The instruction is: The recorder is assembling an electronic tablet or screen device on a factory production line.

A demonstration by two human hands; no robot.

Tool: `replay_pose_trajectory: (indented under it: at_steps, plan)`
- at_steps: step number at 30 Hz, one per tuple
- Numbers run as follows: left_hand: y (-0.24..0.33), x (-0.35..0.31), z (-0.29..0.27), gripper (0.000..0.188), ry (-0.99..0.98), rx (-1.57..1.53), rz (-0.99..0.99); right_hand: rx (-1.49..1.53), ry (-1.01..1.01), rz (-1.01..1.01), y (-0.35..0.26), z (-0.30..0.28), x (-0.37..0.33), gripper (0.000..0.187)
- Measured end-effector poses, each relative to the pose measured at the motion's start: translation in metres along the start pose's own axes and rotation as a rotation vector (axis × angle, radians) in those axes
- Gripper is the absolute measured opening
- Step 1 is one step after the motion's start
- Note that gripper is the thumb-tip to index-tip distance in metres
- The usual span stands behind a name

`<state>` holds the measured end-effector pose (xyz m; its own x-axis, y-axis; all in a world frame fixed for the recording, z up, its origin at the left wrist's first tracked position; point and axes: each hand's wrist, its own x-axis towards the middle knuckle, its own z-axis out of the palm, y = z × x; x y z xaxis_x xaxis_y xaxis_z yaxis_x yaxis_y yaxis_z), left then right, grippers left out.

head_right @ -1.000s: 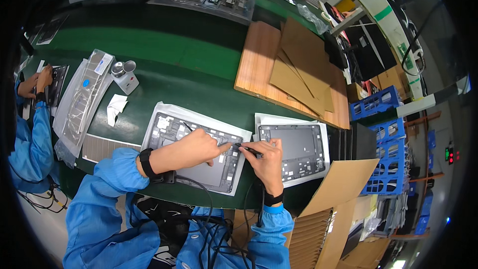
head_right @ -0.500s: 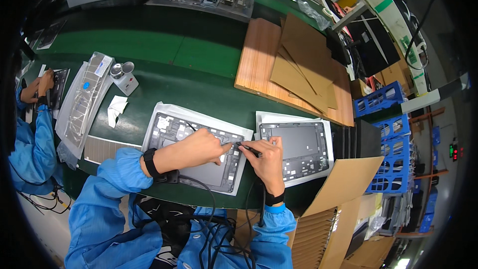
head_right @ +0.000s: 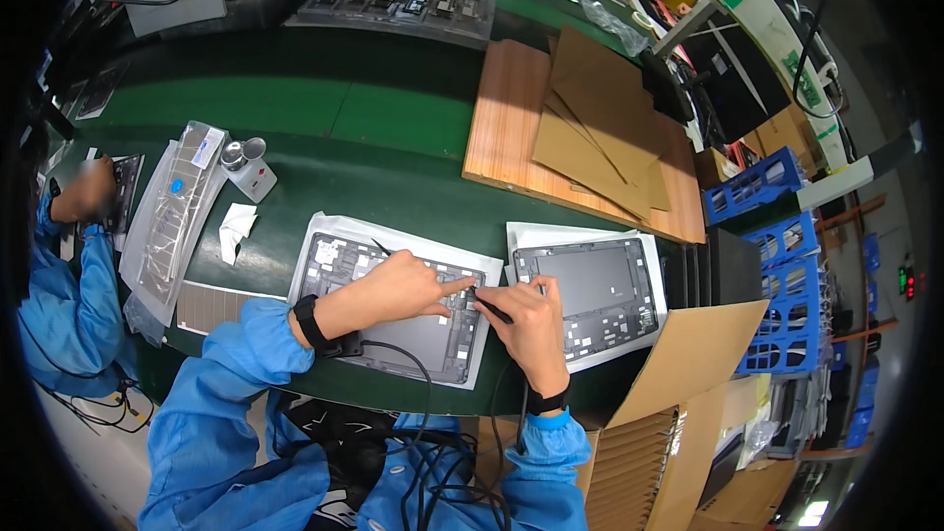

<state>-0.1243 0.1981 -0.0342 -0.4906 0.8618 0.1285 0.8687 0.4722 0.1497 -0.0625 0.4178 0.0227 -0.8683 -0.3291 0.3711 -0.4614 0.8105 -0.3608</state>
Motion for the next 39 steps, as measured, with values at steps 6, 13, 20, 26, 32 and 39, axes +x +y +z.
replay_pose_trajectory:
  at_steps: [6,13,20,26,32,39]
  plan:
    - [-0.005,-0.003,-0.004,0.069,-0.021,-0.034,0.014,-0.030,0.023,-0.033,-0.010,-0.010,-0.005,0.018]
    - [0.003,-0.001,-0.005,0.064,-0.029,-0.030,0.024,-0.030,0.182,0.175,-0.052,-0.061,-0.051,0.021]
    - [0.012,-0.028,-0.032,0.055,0.094,-0.041,-0.070,0.334,0.076,0.564,-0.109,-0.077,-0.062,0.010]
    - [0.015,-0.144,-0.066,0.040,0.185,0.102,-0.903,0.117,-0.211,0.713,-0.092,-0.022,-0.068,0.032]
    - [0.011,-0.164,-0.022,0.035,0.079,-0.097,-0.937,0.020,-0.284,0.750,-0.057,0.027,-0.053,0.049]
    - [-0.022,-0.155,-0.055,0.025,0.324,-0.234,-0.893,0.254,-0.132,0.673,-0.015,0.043,-0.037,0.028]
